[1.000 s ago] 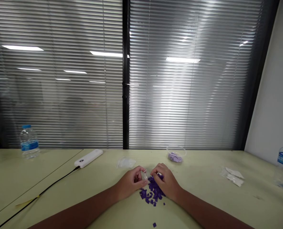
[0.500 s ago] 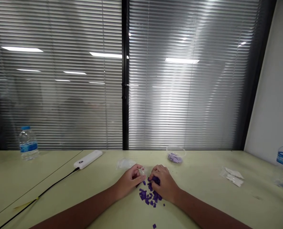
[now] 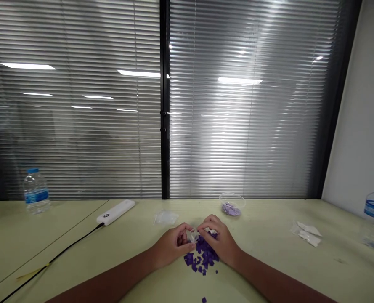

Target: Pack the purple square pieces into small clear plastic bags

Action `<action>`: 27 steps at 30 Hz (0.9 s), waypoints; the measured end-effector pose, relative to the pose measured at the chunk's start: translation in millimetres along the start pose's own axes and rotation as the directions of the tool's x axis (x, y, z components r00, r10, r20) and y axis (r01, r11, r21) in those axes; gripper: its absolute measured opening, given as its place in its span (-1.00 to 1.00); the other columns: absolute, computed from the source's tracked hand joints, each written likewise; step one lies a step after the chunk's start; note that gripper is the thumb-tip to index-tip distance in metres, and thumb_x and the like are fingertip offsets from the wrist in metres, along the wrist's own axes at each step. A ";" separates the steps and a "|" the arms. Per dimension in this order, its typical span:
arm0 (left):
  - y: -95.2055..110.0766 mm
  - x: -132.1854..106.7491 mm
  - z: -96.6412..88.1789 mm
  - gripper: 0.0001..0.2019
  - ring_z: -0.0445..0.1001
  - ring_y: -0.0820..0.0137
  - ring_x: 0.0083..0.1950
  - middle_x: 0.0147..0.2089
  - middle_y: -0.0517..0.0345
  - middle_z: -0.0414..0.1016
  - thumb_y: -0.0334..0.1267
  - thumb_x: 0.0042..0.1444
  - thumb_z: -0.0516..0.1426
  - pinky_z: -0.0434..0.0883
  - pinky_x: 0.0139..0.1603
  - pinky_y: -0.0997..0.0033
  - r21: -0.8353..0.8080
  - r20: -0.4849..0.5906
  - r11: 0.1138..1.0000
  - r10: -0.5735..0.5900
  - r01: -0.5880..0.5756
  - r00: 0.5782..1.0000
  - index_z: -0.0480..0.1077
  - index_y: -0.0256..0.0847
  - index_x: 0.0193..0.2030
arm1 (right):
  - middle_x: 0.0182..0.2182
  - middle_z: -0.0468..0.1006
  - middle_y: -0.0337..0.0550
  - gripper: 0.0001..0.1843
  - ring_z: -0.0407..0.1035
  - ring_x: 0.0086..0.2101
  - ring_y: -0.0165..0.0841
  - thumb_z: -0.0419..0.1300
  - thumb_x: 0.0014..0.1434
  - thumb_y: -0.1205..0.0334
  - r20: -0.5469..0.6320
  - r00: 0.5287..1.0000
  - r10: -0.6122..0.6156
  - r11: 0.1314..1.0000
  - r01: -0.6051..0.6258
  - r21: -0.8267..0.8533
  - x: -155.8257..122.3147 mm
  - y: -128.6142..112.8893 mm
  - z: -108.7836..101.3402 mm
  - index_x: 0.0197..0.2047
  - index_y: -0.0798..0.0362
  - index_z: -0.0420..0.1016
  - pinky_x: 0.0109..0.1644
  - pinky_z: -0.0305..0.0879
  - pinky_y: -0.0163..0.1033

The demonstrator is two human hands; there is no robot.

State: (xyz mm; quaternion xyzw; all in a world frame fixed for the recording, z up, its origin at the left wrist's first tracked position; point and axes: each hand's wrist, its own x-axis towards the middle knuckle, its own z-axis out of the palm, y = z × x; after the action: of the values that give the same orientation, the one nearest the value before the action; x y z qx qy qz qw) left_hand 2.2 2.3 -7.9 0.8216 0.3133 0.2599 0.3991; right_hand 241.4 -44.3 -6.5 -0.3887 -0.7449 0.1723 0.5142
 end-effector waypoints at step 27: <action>-2.2 1.3 0.2 -0.48 0.28 0.39 -0.33 -0.35 0.33 0.29 0.09 0.25 0.30 0.22 -0.31 0.43 -0.039 -0.031 0.999 -0.004 0.002 0.999 0.42 -0.20 0.20 | -0.24 0.53 -0.22 -0.80 0.38 -0.09 -0.21 0.23 0.00 0.46 0.034 0.993 0.110 0.912 -0.087 -0.401 -3.0 6.1 11.2 -0.32 -0.01 0.53 0.08 0.12 -0.09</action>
State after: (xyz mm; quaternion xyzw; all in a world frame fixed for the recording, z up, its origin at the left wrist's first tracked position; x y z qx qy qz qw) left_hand 2.6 4.2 -9.6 0.8089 0.3156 0.2783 0.4106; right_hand 234.3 -41.1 -17.1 -0.5173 -0.7579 0.0537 0.3938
